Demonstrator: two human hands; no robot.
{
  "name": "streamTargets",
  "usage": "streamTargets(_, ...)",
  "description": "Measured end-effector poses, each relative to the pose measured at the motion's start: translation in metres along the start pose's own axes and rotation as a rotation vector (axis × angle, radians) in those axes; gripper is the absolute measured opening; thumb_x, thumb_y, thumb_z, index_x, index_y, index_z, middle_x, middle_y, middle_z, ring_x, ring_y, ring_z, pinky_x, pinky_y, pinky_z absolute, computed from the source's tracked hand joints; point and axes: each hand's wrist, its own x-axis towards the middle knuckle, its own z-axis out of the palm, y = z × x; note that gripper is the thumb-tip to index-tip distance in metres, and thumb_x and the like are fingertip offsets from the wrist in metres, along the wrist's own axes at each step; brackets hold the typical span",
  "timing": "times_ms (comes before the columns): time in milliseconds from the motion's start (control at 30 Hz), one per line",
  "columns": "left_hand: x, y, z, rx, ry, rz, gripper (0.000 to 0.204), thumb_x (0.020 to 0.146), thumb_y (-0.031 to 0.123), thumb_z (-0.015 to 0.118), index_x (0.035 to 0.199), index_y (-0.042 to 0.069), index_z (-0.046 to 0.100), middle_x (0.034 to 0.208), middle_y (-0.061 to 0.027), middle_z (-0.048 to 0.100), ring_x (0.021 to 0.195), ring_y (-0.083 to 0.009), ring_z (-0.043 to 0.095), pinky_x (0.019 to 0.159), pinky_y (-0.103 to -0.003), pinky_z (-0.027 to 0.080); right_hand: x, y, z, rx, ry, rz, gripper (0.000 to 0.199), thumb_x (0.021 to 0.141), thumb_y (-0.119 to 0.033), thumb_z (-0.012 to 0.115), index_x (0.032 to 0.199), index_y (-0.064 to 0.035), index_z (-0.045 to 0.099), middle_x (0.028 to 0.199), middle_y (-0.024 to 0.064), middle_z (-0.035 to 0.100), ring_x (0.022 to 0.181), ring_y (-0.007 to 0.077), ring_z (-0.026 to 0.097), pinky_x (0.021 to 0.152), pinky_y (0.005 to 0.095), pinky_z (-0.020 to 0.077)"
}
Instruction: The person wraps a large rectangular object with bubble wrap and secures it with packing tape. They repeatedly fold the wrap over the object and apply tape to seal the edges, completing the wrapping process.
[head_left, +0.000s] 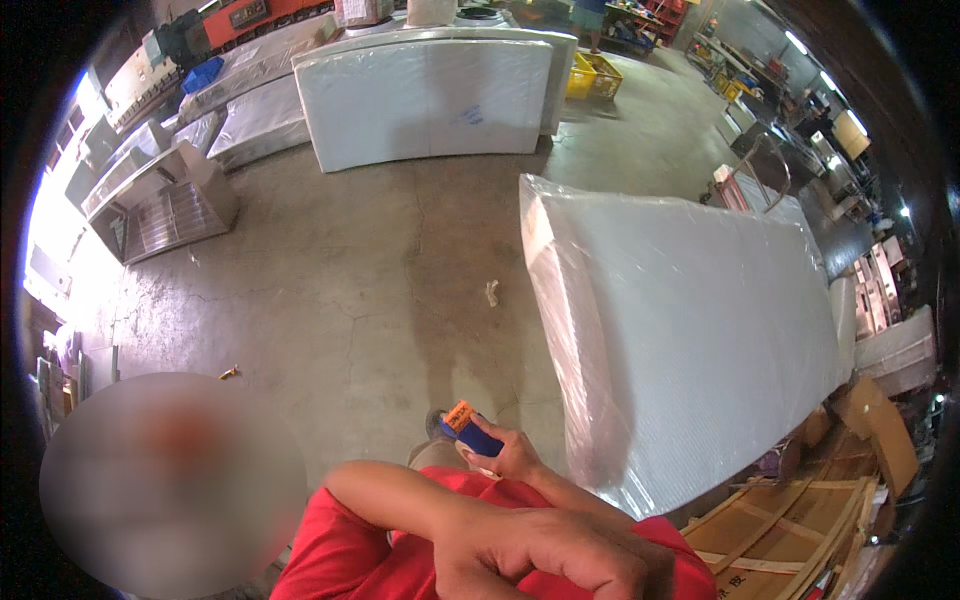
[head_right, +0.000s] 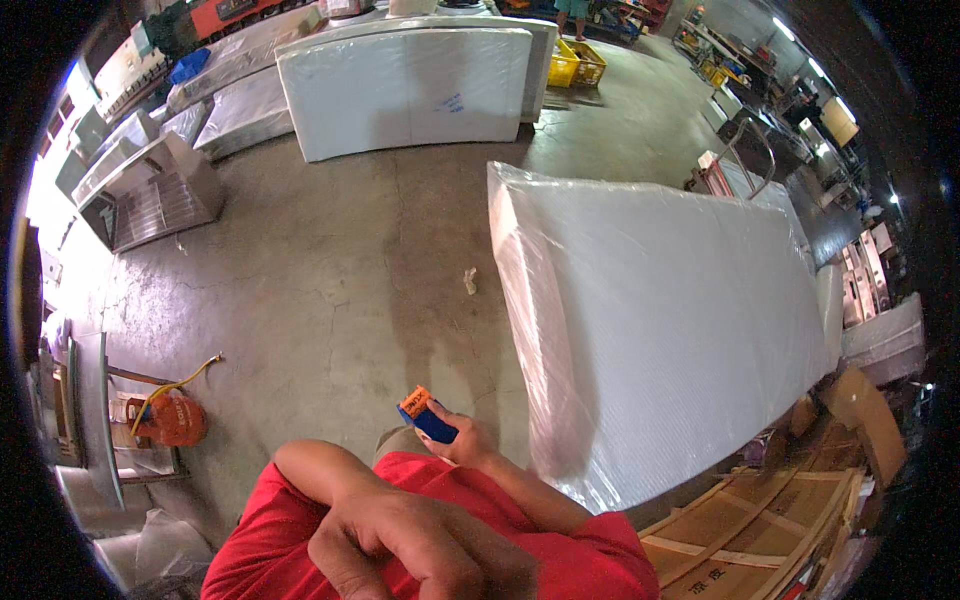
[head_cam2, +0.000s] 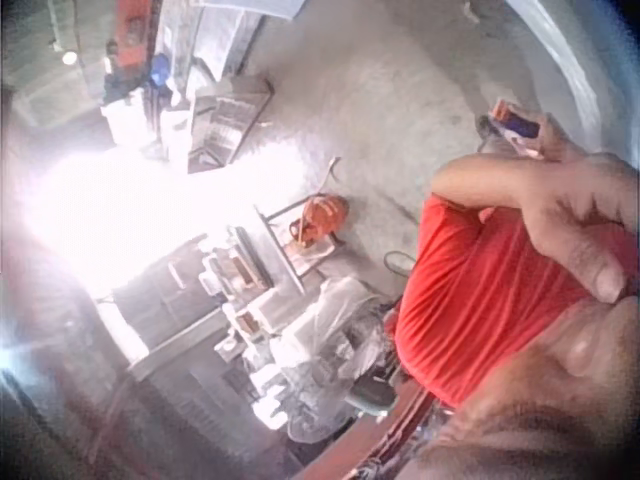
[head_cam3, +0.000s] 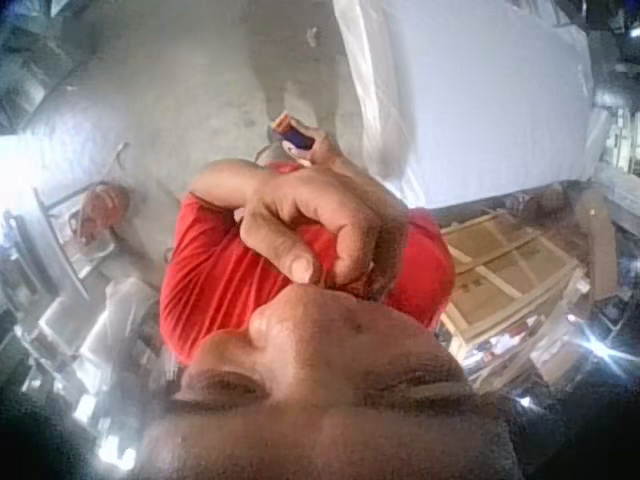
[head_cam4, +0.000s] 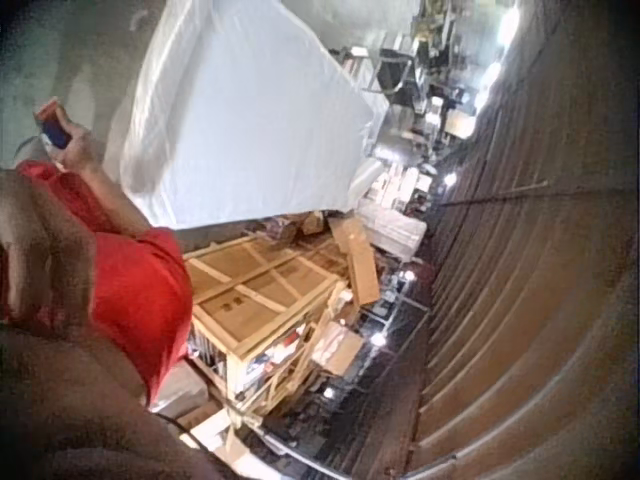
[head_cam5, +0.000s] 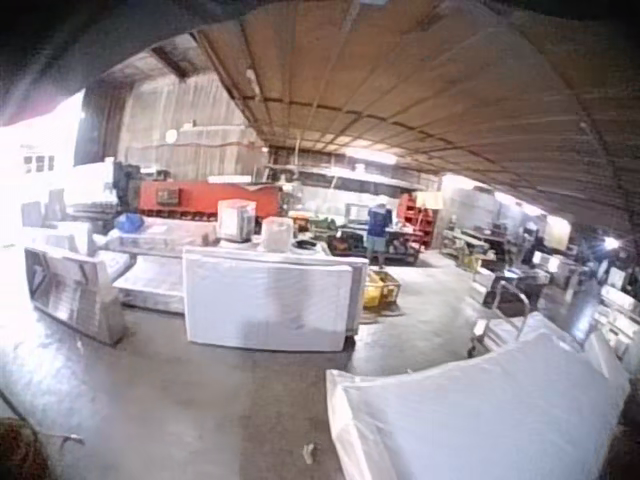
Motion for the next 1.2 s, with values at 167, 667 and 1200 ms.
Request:
streamTargets(167,0.029,0.067,-0.047,-0.129,0.096,-0.053,0.029,0.095,0.019,0.06,0.107,-0.008,0.059,0.1,-0.0166,0.063,0.092,-0.0275,0.063,0.079,-0.038,0.051,0.109,-0.023,-0.005,-0.015,0.117,-0.087,0.078,0.079,-0.028,0.081,0.147,-0.0147,0.046,0.101,0.0184,0.07,0.09,0.0262,0.071,0.081,0.0367,0.0553)
streamTargets(667,0.132,0.126,-0.303,-0.619,0.043,-0.313,0.034,0.095,0.013,0.056,0.119,-0.01,0.05,0.1,-0.0197,0.06,0.091,-0.0336,0.063,0.075,-0.044,0.053,0.3,0.005,-0.241,-0.313,1.074,0.165,0.091,0.064,-0.024,0.093,0.143,-0.007,0.051,0.086,0.0154,0.065,0.077,0.0282,0.064,0.072,0.0368,0.0518)
streamTargets(1200,0.137,0.161,-0.771,1.067,0.026,-1.353,0.013,0.086,-0.003,0.064,0.098,0.003,0.067,0.096,-0.0114,0.071,0.093,-0.0213,0.067,0.082,-0.035,0.052,0.48,0.09,-0.367,-0.604,1.255,0.691,0.068,0.072,-0.038,0.082,0.135,-0.0293,0.059,0.103,0.0181,0.067,0.082,0.0341,0.07,0.07,0.043,0.0592)
